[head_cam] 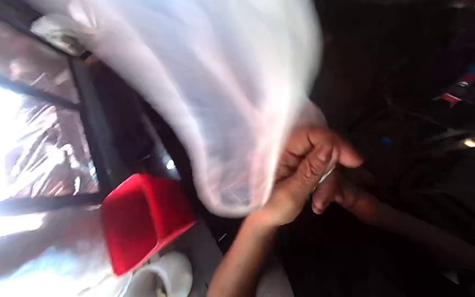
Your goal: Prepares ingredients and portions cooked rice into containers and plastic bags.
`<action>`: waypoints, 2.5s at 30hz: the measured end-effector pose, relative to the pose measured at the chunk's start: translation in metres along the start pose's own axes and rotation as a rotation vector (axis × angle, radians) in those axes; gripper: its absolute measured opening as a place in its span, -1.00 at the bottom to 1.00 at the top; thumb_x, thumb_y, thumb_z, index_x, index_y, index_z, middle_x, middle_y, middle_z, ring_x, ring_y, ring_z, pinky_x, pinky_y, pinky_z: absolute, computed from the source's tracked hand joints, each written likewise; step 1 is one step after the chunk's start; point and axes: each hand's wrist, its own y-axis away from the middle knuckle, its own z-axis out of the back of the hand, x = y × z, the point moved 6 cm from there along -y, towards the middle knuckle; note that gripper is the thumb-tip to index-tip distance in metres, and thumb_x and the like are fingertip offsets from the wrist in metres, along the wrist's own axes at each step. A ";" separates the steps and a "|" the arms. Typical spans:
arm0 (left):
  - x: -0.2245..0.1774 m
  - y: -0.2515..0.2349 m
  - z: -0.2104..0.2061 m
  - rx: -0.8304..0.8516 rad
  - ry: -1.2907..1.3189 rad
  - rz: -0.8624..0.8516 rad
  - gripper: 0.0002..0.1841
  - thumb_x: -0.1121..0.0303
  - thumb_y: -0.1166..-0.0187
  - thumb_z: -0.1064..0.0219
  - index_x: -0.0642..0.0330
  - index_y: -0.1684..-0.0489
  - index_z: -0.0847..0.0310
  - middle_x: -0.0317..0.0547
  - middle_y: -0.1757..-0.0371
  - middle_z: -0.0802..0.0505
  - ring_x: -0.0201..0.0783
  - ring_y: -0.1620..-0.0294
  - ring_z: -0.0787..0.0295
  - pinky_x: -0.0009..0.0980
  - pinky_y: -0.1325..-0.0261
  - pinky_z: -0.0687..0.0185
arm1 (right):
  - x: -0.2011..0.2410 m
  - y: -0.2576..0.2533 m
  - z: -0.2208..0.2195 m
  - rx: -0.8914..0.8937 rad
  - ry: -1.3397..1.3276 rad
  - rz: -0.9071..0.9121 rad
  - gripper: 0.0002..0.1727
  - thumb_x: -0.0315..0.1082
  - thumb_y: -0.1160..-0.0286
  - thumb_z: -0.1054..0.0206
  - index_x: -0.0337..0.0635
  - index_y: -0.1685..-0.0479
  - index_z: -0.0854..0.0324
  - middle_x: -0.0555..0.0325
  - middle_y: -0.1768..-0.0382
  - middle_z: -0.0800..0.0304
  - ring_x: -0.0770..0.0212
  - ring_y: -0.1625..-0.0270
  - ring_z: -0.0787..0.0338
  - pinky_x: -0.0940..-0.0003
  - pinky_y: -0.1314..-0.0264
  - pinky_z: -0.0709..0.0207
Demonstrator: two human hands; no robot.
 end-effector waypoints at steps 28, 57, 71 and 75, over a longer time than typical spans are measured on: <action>0.298 -0.410 0.289 0.120 -0.341 0.085 -0.79 0.54 -0.72 -0.09 0.44 0.14 -0.66 -0.33 0.31 -0.83 -0.63 0.25 -0.75 -0.55 0.04 -0.72 | 0.147 -0.242 0.437 -0.330 0.660 0.499 -0.57 -0.13 -0.19 -0.60 0.05 -0.10 -0.75 0.65 0.10 -0.88 0.72 0.05 -0.80 0.68 -0.06 -0.69; 0.439 -0.541 0.575 -1.674 -1.409 1.046 -0.51 0.33 -0.58 -0.41 0.48 -0.41 -0.58 0.49 -0.55 -0.54 0.54 -0.57 -0.37 0.49 -0.42 -0.26 | 0.284 -0.820 0.781 0.495 1.529 0.368 -0.58 -0.31 -0.65 -0.35 -0.30 -0.42 -0.63 -0.33 -0.34 -0.68 -0.26 -0.31 -0.74 -0.18 -0.33 -0.61; 0.542 -0.654 0.658 -1.959 -0.734 1.045 -0.44 0.03 -0.61 -0.40 0.00 -0.58 -0.57 0.44 -0.81 -0.16 0.44 -0.51 -0.52 0.28 -0.38 -0.46 | 0.246 -0.972 0.765 0.850 1.823 0.262 0.10 0.04 -0.32 -0.62 -0.04 -0.89 -0.06 -0.29 -0.73 -0.26 -0.43 -0.64 -0.42 -0.43 -0.45 -0.41; 0.524 -0.718 0.647 -2.180 -1.144 0.601 -0.73 0.29 -0.53 -0.45 0.31 -0.01 -0.83 0.40 -0.29 -0.73 0.28 -0.17 -0.78 0.13 -0.19 -0.67 | 0.271 -0.980 0.776 0.893 1.628 0.409 -0.14 0.09 -0.49 -0.42 -0.33 -0.67 -0.36 -0.39 -0.47 -0.57 -0.39 -0.41 -0.66 -0.34 -0.34 -0.54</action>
